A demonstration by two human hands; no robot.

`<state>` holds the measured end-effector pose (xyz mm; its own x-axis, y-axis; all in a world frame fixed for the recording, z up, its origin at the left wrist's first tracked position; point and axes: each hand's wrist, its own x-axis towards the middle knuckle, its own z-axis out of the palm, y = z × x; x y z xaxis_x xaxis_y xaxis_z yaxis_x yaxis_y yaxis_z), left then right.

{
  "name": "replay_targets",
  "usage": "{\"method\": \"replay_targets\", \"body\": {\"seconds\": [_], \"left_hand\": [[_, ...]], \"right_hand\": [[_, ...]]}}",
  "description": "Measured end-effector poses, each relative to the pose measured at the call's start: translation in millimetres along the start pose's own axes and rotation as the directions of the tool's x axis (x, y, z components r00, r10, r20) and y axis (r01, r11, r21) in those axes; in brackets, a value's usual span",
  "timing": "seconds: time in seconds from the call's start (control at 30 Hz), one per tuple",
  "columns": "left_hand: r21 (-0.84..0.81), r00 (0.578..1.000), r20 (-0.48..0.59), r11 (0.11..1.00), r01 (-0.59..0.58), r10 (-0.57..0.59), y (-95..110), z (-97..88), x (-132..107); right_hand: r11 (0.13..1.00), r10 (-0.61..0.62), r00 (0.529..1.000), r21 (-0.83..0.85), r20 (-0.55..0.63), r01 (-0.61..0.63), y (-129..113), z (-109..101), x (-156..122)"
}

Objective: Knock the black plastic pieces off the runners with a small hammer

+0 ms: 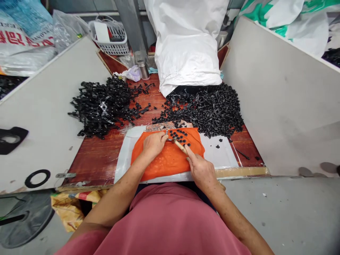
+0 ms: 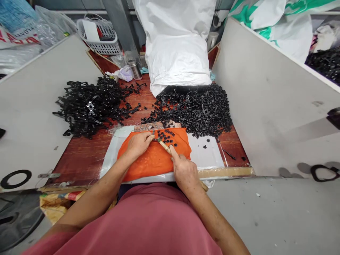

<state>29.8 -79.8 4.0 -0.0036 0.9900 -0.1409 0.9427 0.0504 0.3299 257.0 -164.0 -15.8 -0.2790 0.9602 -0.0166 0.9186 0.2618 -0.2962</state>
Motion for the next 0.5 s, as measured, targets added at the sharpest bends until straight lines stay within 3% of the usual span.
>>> {"method": "replay_targets", "body": {"seconds": [0.1,0.2,0.37,0.5], "left_hand": [[-0.012,0.996,-0.069,0.999,-0.050,0.049,-9.4,-12.3,3.0],[-0.041,0.988,-0.053,0.988,-0.147,0.144,-18.4,-21.8,7.4],[-0.092,0.972,0.060,0.971,-0.219,0.225,-20.7,-17.7,21.0],[-0.119,0.960,0.084,0.959,-0.258,0.269,-17.6,-10.7,26.8]], "right_hand": [[0.983,-0.008,0.998,0.182,-0.066,0.020,8.2,-4.1,-7.1],[0.940,0.048,0.988,0.342,-0.147,0.005,24.0,-8.1,-16.2],[0.906,0.203,0.974,0.398,-0.104,-0.146,50.5,-3.1,-25.7],[0.898,0.258,0.965,0.381,-0.050,-0.220,57.2,3.8,-27.3]]}}
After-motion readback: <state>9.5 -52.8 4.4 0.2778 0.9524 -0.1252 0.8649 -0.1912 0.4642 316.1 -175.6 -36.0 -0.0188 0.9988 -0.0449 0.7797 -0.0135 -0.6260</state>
